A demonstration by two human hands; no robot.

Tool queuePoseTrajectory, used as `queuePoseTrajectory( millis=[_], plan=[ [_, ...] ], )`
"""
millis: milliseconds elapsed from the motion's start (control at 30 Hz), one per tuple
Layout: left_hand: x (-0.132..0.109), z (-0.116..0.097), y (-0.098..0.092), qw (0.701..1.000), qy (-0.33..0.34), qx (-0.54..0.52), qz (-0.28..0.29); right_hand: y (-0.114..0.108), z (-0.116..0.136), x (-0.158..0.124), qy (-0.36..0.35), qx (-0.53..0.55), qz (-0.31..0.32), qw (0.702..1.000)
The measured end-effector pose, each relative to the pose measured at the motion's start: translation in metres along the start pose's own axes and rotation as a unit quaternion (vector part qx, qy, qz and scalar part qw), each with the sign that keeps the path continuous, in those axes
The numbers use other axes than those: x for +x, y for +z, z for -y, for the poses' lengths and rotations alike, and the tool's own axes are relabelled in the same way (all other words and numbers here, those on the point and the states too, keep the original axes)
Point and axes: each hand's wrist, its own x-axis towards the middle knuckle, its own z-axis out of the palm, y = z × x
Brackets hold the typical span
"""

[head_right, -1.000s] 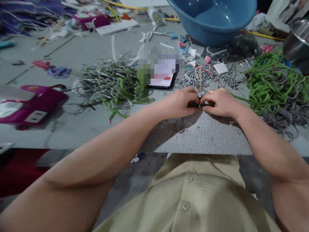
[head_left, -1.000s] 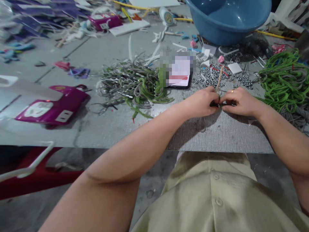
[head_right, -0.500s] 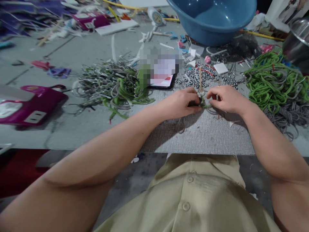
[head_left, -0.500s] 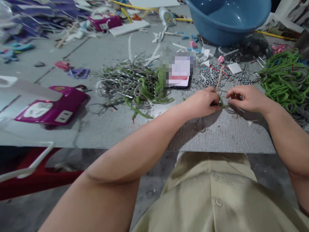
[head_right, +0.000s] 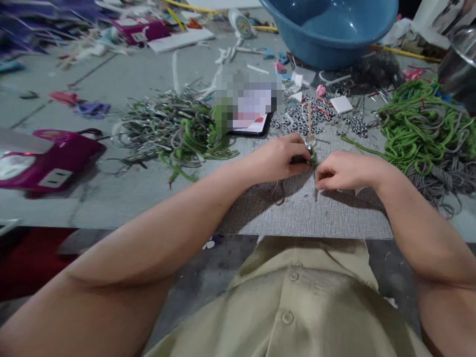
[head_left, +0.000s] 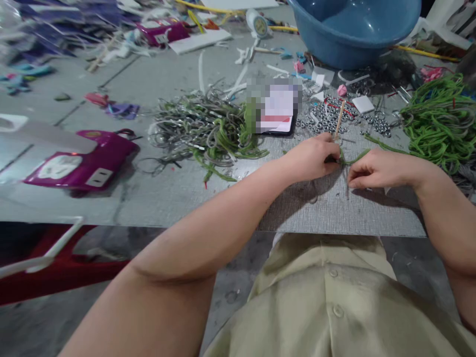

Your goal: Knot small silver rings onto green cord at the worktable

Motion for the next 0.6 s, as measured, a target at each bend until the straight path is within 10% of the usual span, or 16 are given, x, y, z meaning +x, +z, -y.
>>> queuePoseTrajectory(
  millis=[233,600],
  plan=[
    [0.000,0.000,0.000,1.000,0.002,-0.004,-0.002,0.002,-0.011,0.003,-0.063,0.023,-0.099,0.993],
    [0.001,0.002,0.002,1.000,0.001,-0.001,-0.005,0.017,0.000,0.012,-0.073,-0.107,-0.073,0.989]
  ],
)
